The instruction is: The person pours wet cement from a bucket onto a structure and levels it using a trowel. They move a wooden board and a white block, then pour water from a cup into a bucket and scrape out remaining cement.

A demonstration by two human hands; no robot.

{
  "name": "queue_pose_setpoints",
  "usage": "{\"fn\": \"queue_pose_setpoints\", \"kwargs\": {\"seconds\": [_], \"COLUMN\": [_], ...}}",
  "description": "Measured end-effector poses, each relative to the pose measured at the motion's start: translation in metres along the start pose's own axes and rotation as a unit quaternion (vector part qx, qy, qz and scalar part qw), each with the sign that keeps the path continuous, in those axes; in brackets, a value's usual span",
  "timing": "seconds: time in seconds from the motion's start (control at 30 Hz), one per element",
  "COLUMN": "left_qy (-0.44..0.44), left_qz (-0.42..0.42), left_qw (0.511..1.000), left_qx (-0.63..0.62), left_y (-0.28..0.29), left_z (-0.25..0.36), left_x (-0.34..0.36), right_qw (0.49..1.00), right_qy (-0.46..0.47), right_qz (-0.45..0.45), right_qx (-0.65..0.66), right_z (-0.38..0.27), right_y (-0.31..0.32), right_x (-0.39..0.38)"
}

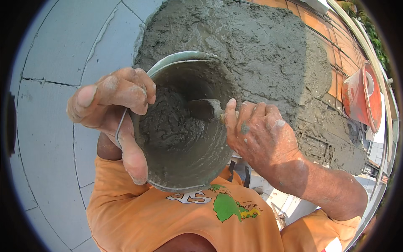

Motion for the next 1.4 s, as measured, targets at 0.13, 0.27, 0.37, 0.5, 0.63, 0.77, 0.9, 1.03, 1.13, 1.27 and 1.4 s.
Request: {"fn": "queue_pose_setpoints", "kwargs": {"seconds": [0.13, 0.27, 0.37, 0.5, 0.63, 0.77, 0.9, 1.03, 1.13, 1.27, 1.4], "left_qy": [-0.011, -0.008, -0.005, -0.005, -0.006, 0.006, 0.035, 0.05, 0.055, 0.03, 0.017], "left_qz": [0.02, 0.022, 0.022, 0.032, 0.034, 0.039, 0.03, -0.021, 0.046, 0.017, 0.048], "left_qw": [1.0, 1.0, 1.0, 0.999, 0.998, 0.996, 0.997, 0.998, 0.994, 0.996, 0.997], "left_qx": [-0.016, -0.015, -0.022, -0.039, -0.051, -0.083, -0.057, 0.041, 0.077, 0.086, 0.065], "left_y": [-0.014, -0.014, -0.019, -0.023, -0.028, -0.018, 0.001, 0.035, 0.035, 0.041, 0.047], "left_z": [-0.006, -0.002, -0.001, -0.003, 0.001, 0.0, 0.0, 0.015, 0.022, 0.02, 0.026], "left_x": [0.007, 0.012, 0.012, 0.011, 0.009, 0.001, -0.003, -0.022, -0.025, -0.027, -0.032], "right_qw": [0.995, 0.958, 0.938, 0.823, 0.742, 0.704, 0.684, 0.753, 0.785, 0.954, 0.943], "right_qy": [0.057, 0.069, 0.091, 0.024, 0.031, 0.037, 0.001, -0.093, -0.243, -0.26, -0.303], "right_qz": [-0.071, -0.129, -0.182, -0.315, -0.306, -0.294, -0.27, -0.177, 0.01, 0.112, 0.133], "right_qx": [0.037, 0.248, 0.282, 0.473, 0.595, 0.646, 0.678, 0.627, 0.57, 0.104, 0.046], "right_z": [-0.006, 0.017, 0.021, 0.019, 0.001, 0.0, 0.028, 0.092, 0.133, 0.154, 0.152], "right_y": [-0.005, -0.03, -0.053, -0.09, -0.097, -0.102, -0.083, -0.059, -0.039, -0.047, -0.072], "right_x": [-0.003, 0.017, 0.025, 0.018, 0.013, 0.003, -0.018, -0.054, -0.055, 0.001, 0.034]}}
Point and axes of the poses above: each hand's wrist, its own x-axis towards the middle knuckle, its own y-axis out of the back of the hand, z = x × y, the point moved 5 cm from there along x, towards the middle knuckle, and after that the axes turned 4 degrees about -y, right-handed, at the moved point
